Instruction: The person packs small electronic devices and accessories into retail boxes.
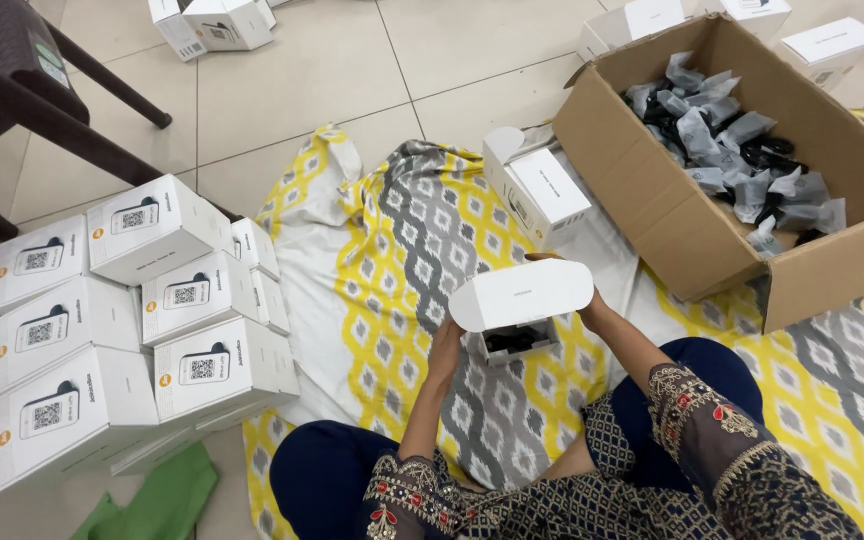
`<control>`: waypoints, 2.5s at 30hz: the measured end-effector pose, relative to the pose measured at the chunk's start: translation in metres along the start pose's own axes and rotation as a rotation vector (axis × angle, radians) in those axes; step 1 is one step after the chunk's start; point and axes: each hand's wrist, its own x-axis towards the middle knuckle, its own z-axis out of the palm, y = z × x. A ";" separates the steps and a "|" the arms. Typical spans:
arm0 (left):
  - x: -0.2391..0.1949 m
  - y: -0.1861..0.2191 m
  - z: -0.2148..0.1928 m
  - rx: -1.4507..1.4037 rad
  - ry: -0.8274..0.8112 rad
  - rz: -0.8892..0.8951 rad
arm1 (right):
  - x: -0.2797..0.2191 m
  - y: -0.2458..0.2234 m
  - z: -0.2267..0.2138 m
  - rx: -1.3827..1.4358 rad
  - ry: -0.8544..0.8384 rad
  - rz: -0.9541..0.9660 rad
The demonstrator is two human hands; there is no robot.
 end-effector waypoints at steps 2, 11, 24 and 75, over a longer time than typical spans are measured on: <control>-0.010 0.009 0.001 -0.013 -0.005 -0.024 | 0.004 0.011 0.001 -0.018 -0.003 -0.065; 0.002 0.004 -0.010 -0.071 -0.028 0.059 | -0.005 0.009 -0.004 -0.074 -0.024 -0.117; -0.038 0.093 -0.028 -0.104 0.249 0.183 | -0.031 0.000 -0.039 0.257 0.132 0.058; -0.074 0.148 0.060 0.124 -0.067 -0.107 | -0.077 -0.033 -0.019 -0.677 0.150 -0.249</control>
